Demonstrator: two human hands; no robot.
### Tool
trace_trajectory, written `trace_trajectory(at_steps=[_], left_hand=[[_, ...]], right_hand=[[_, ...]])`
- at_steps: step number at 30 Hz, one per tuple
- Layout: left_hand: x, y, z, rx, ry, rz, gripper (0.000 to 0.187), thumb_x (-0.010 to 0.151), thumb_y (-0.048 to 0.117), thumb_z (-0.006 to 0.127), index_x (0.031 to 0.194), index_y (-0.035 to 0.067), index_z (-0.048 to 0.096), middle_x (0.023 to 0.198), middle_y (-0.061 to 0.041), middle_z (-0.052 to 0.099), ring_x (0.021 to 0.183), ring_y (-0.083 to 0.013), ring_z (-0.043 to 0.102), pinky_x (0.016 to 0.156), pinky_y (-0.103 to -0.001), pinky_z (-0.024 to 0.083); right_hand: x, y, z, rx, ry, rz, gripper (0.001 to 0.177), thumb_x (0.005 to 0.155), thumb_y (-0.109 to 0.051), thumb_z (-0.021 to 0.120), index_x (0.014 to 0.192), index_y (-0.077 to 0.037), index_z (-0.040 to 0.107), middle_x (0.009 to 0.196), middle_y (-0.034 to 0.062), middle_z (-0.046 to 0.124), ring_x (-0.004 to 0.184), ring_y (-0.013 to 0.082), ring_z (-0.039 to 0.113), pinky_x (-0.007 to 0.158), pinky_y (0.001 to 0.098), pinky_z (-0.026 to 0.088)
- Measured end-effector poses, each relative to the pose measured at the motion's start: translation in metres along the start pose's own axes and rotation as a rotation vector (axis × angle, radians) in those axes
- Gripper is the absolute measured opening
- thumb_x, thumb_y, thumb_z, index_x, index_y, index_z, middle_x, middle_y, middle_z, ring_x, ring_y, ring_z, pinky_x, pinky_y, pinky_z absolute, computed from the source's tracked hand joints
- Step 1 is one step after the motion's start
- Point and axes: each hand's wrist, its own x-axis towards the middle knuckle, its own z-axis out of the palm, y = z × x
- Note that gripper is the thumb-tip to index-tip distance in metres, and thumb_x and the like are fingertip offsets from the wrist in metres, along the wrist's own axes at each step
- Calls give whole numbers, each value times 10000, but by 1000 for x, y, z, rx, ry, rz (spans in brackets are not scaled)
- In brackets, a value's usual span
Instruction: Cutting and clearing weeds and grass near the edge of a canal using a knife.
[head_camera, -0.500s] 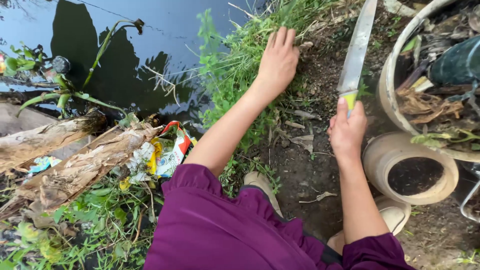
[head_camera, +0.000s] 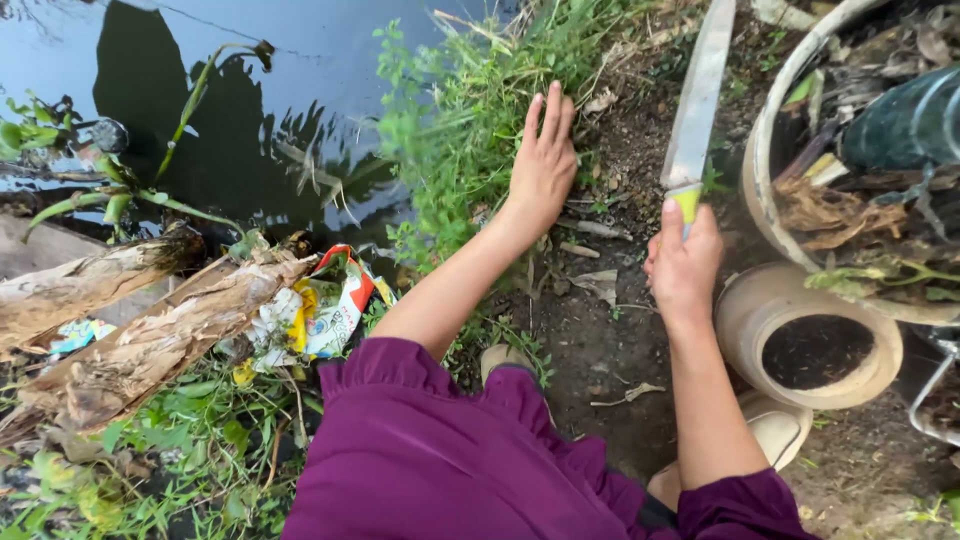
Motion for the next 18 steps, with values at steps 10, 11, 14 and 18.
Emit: trace_trajectory(at_steps=[10,11,14,18], left_hand=[[-7,-7,-30,-581,280,64,117,857,50,592,917,-6,676,1439,-219,453,1429,-456,319,1234,-574,203],[-5,-13,-38,-581,282,59,117,857,50,592,917,-6,676,1439,-219,453,1429,-456,319,1234,-574,203],[6,-36,-55,-657,152,39,127,888,22,549,885,3,675,1466,-215,455,1448,-445,309,1248,-548,226],[39,-75,-29,-466,215,-89,170,939,53,543,842,41,683,1504,-239,435,1493,-443,250,1232,-621,158]], right_hand=[[-5,-14,-8,56,13,56,297,1114,-346,511,996,-85,432,622,6,485,428,82,447,351,275,357],[-5,-12,-9,54,10,52,297,1114,-346,511,996,-85,432,622,6,485,428,82,447,351,275,357],[-2,-11,-12,2,10,26,299,1129,-339,503,991,-80,442,639,5,507,445,79,472,362,270,378],[2,-11,-8,13,-2,46,281,1114,-326,490,991,-79,438,600,9,483,418,93,446,348,278,352]])
